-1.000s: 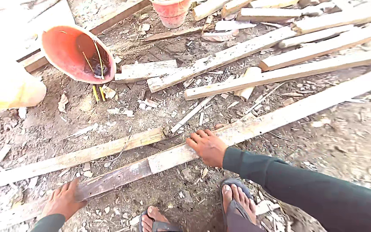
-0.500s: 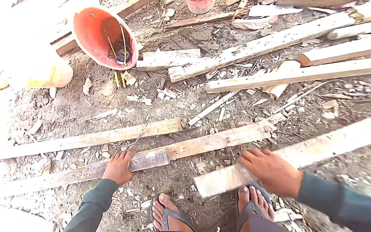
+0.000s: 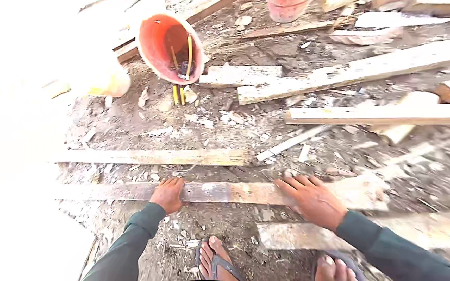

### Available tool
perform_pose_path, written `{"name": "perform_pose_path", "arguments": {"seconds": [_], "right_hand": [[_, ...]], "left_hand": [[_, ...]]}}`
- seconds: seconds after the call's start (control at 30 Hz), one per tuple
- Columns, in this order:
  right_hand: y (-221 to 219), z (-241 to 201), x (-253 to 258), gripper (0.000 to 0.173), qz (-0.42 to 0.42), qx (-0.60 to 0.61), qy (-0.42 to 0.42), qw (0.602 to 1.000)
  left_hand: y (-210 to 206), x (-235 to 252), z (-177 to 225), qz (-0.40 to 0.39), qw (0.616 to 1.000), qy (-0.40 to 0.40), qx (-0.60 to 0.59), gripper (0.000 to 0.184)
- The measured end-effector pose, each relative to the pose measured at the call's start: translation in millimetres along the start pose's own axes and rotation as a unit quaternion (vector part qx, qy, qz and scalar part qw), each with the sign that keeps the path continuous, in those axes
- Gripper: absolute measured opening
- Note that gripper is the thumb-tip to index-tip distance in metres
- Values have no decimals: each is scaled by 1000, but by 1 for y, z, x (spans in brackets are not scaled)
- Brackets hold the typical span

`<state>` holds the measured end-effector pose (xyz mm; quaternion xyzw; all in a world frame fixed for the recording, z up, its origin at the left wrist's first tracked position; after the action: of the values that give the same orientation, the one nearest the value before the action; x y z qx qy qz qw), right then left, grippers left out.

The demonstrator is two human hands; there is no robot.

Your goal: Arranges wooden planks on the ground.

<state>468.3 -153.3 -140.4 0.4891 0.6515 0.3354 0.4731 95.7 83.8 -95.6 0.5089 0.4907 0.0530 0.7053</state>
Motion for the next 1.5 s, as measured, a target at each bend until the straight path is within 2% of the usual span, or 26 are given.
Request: {"name": "perform_pose_path", "arguments": {"seconds": [0.1,0.27,0.4,0.6,0.77,1.0,1.17,1.5], "right_hand": [[-6,6,-5,78,52,7,12,999],[15,6,0,69,-36,53,-7,998],[21,2,-2,65,-42,52,-22,997],[17,9,-5,70,-45,26,-15,999],[0,16,-8,82,41,-36,17,998],[0,13,-4,87,56,-46,24,997],[2,10,-2,86,64,-46,16,997],[-3,13,-1,85,82,-31,24,996]], "left_hand": [[-1,2,-3,-4,999,-25,-24,75],[-4,1,-3,23,998,-40,-47,72],[-7,1,-1,35,997,-41,-55,71],[-8,0,2,30,997,-34,-54,71],[-13,2,2,35,999,-31,-27,69],[-15,1,-2,60,997,-38,-16,66],[-24,-1,-7,135,989,-60,-5,61],[-19,-3,-8,91,995,-39,-4,65]]}}
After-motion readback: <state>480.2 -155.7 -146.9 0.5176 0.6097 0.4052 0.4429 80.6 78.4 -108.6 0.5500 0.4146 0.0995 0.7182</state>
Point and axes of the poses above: each hand's wrist, its own x-axis towards the middle knuckle, its own y-axis out of the back of the hand, z = x × y, the point moved 1 cm from there along x, towards the middle knuckle, and after that the axes turned 4 degrees about z, right-handed, at the moved point
